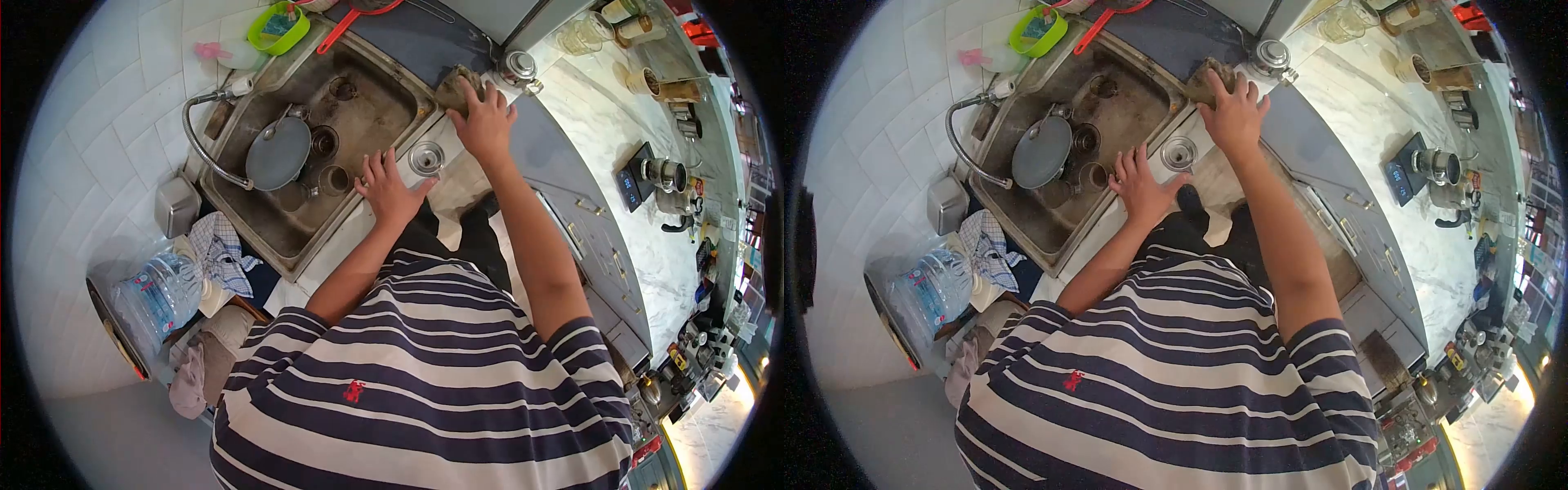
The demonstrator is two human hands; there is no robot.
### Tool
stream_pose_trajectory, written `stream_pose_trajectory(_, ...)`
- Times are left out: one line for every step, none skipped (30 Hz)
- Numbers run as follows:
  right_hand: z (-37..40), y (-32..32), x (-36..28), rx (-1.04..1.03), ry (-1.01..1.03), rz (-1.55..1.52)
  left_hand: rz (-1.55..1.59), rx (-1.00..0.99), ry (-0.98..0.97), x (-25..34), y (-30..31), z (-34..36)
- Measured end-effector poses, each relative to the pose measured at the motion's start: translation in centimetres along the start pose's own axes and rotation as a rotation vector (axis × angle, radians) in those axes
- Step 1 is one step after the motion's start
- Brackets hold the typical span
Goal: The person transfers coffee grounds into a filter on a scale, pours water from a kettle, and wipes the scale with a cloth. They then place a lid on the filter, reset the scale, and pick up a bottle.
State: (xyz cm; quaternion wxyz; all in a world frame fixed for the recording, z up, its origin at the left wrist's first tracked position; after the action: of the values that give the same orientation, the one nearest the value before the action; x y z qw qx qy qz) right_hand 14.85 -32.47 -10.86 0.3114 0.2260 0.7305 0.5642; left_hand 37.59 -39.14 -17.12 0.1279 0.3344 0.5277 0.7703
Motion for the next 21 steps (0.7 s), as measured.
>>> stream_pose_trajectory(0.1, -1.8, 0.3, -0.064, 0.011, 0.033, -0.003, -0.005, 0.009, -0.1, -0.1, -0.2)
stream_pose_trajectory(0.3, -3.5, 0.8, -0.129, 0.022, 0.067, -0.002, -0.007, 0.013, -0.1, -0.1, -0.2)
stream_pose_trajectory(0.1, -3.8, 1.2, -0.178, 0.018, 0.062, 0.0, -0.008, 0.018, 0.0, 0.0, -0.3)
stream_pose_trajectory(0.0, -4.2, 1.6, -0.228, 0.015, 0.057, 0.001, -0.01, 0.023, 0.1, 0.1, -0.4)
stream_pose_trajectory(0.1, -4.6, 1.9, -0.28, 0.011, 0.05, -0.003, -0.005, 0.026, 0.3, 0.2, -0.4)
stream_pose_trajectory(0.6, -3.8, 2.0, -0.236, 0.042, -0.105, -0.007, -0.003, 0.03, 0.7, 0.4, -0.5)
stream_pose_trajectory(1.7, -2.5, 1.9, -0.193, 0.07, -0.259, -0.01, -0.004, 0.033, 0.8, 0.4, -0.4)
stream_pose_trajectory(2.4, -0.9, 1.9, -0.143, 0.102, -0.409, -0.01, -0.001, 0.033, 0.9, 0.4, -0.5)
stream_pose_trajectory(3.5, 0.4, 0.6, -0.175, 0.157, -0.364, -0.011, 0.0, 0.035, 0.9, 0.4, -0.5)
stream_pose_trajectory(5.1, 0.6, -0.3, -0.205, 0.238, -0.325, -0.012, 0.003, 0.037, 0.8, 0.3, -0.5)
stream_pose_trajectory(6.8, 0.5, -1.2, -0.235, 0.32, -0.287, -0.022, -0.011, 0.039, 0.7, 0.1, -0.6)
stream_pose_trajectory(8.1, 0.5, -2.1, -0.265, 0.4, -0.25, -0.034, -0.026, 0.041, 0.7, 0.1, -0.6)
stream_pose_trajectory(9.0, 0.3, -2.8, -0.287, 0.435, -0.19, -0.047, -0.04, 0.041, 0.6, 0.0, -0.7)
stream_pose_trajectory(9.8, 0.1, -3.5, -0.309, 0.468, -0.13, -0.033, -0.051, 0.052, 0.5, 0.0, -0.7)
stream_pose_trajectory(10.3, -0.3, -4.1, -0.332, 0.501, -0.07, -0.019, -0.062, 0.065, 0.6, 0.2, -0.7)
stream_pose_trajectory(10.3, -1.1, -4.0, -0.361, 0.487, -0.023, -0.004, -0.073, 0.078, 0.6, 0.2, -0.7)
stream_pose_trajectory(10.1, -2.1, -3.9, -0.391, 0.472, 0.024, 0.008, -0.072, 0.086, 0.6, 0.1, -0.7)
stream_pose_trajectory(9.8, -2.3, -4.2, -0.419, 0.459, 0.069, 0.02, -0.069, 0.095, 0.5, 0.0, -0.8)
stream_pose_trajectory(9.7, -2.2, -4.4, -0.453, 0.453, 0.06, 0.032, -0.064, 0.105, 0.4, 0.1, -0.9)
stream_pose_trajectory(9.5, -1.9, -4.5, -0.486, 0.447, 0.051, 0.031, -0.073, 0.11, 0.4, 0.0, -1.0)
stream_pose_trajectory(9.2, -1.3, -4.7, -0.521, 0.441, 0.043, 0.031, -0.083, 0.116, 0.4, 0.0, -0.9)
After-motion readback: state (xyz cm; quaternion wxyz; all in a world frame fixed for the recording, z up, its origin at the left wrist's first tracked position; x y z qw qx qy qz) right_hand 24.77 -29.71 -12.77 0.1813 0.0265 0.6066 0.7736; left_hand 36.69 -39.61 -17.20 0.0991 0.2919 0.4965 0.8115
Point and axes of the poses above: each hand's wrist, its own z-axis away from the middle knuckle, its own y-axis out of the back of the hand, x = y × z, the point moved 8 cm from there along -z, towards the middle knuckle, and after that the axes turned 8 degrees about -x, right-handed, at the moved point
